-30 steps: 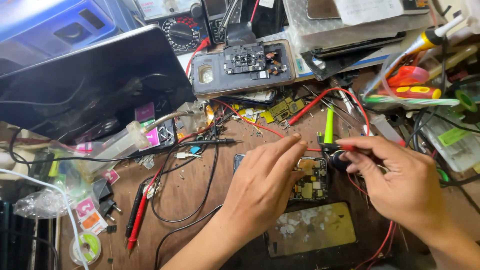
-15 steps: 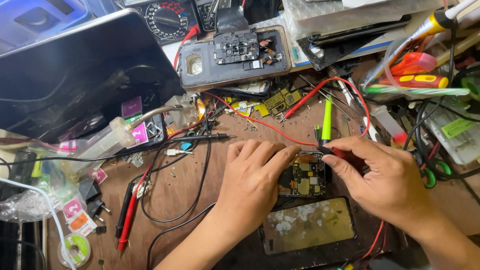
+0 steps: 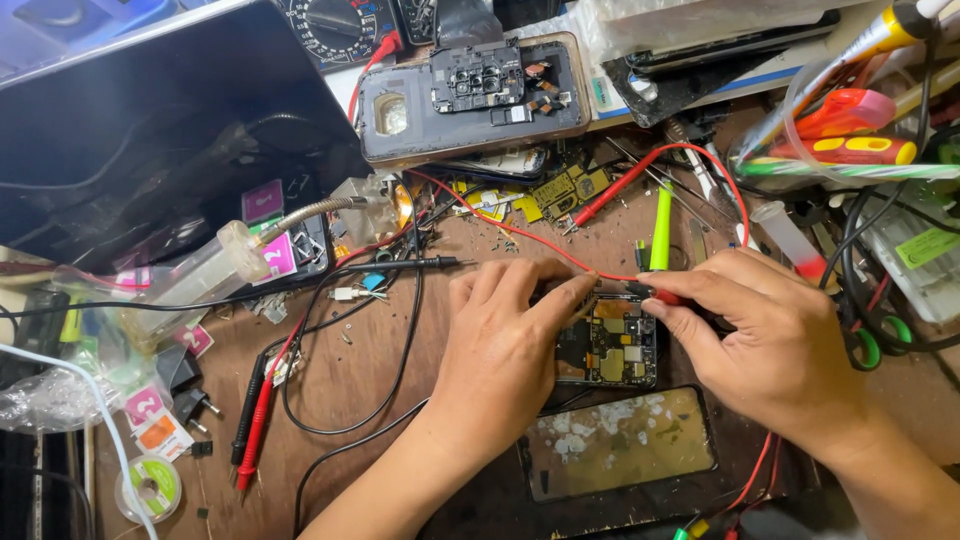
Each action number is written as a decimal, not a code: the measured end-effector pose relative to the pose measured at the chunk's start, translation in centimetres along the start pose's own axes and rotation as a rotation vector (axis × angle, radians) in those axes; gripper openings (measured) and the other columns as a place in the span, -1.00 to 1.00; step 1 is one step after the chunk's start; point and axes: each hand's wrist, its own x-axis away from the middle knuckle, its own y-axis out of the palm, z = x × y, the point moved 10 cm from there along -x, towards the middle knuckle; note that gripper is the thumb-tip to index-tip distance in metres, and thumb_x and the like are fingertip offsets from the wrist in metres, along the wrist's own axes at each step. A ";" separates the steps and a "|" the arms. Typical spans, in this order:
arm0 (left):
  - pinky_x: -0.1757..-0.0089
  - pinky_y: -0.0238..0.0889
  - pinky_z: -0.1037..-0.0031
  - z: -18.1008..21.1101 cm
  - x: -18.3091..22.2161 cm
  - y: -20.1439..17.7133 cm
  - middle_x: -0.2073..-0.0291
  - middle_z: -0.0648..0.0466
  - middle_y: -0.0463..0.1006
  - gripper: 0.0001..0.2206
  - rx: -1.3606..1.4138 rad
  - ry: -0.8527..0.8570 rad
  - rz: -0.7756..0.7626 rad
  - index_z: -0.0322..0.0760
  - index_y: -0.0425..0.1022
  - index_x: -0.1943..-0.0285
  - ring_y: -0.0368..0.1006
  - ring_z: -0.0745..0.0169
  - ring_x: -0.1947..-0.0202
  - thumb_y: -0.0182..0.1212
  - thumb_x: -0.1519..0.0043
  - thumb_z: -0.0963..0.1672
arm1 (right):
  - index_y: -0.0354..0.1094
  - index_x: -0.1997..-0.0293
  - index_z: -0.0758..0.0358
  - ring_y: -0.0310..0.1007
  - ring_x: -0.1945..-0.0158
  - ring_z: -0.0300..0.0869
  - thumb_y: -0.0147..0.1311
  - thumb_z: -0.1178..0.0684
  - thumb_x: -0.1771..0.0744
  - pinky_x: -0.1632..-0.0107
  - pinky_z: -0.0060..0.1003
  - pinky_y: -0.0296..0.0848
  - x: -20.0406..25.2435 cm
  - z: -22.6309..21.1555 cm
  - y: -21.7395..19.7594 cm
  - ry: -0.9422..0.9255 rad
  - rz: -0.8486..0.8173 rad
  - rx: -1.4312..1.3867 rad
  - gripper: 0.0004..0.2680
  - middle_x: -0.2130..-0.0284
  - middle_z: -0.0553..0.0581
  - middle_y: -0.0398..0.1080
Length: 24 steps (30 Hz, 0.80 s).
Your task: Testing electronic components on a disassembled smartphone motherboard using a multimeter to diagnose faults.
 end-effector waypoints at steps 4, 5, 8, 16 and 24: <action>0.24 0.02 0.13 -0.3 -0.2 0.1 0.02 0.04 0.50 -0.51 0.014 -0.042 -0.025 -0.11 0.51 -0.20 0.32 -0.10 0.07 0.13 -0.09 -0.33 | 0.54 -0.04 0.26 0.37 0.36 -0.11 0.28 0.21 -0.31 0.21 -0.25 0.35 0.0 0.0 0.5 -0.015 -0.029 0.004 -0.80 0.43 0.06 0.41; 0.24 0.02 0.13 -0.4 -0.2 0.1 0.02 0.04 0.50 -0.51 0.013 -0.043 -0.025 -0.11 0.51 -0.20 0.32 -0.10 0.07 0.13 -0.09 -0.33 | 0.54 -0.04 0.26 0.37 0.36 -0.11 0.28 0.21 -0.31 0.21 -0.25 0.35 -0.1 0.0 0.5 -0.015 -0.029 0.003 -0.80 0.43 0.06 0.41; 0.23 0.01 0.14 -0.6 -0.2 0.1 0.03 0.08 0.51 -0.66 0.044 -0.066 -0.017 -0.06 0.52 -0.20 0.34 -0.07 0.07 0.18 -0.25 -0.24 | 0.54 0.05 0.26 0.37 0.33 -0.09 0.26 0.22 -0.32 0.19 -0.24 0.36 -0.3 -0.4 0.5 -0.035 -0.031 0.023 -0.86 0.43 0.08 0.43; 0.24 0.00 0.13 -0.3 -0.3 0.0 0.01 0.03 0.50 -0.60 0.065 -0.033 -0.020 -0.11 0.51 -0.20 0.34 -0.11 0.06 0.20 -0.19 -0.30 | 0.56 0.08 0.30 0.53 0.20 -0.10 0.25 0.24 -0.34 0.06 -0.26 0.44 -0.3 0.3 -1.2 0.041 0.012 0.052 -0.90 0.23 0.15 0.56; 0.26 -0.02 0.16 -0.1 -0.3 0.0 0.01 0.03 0.49 -0.52 0.051 -0.017 -0.033 -0.14 0.50 -0.22 0.33 -0.10 0.08 0.15 -0.12 -0.35 | 0.57 0.02 0.26 0.52 0.22 -0.11 0.29 0.20 -0.34 0.10 -0.28 0.42 0.4 1.7 -1.6 0.085 0.019 0.081 -0.86 0.20 0.16 0.56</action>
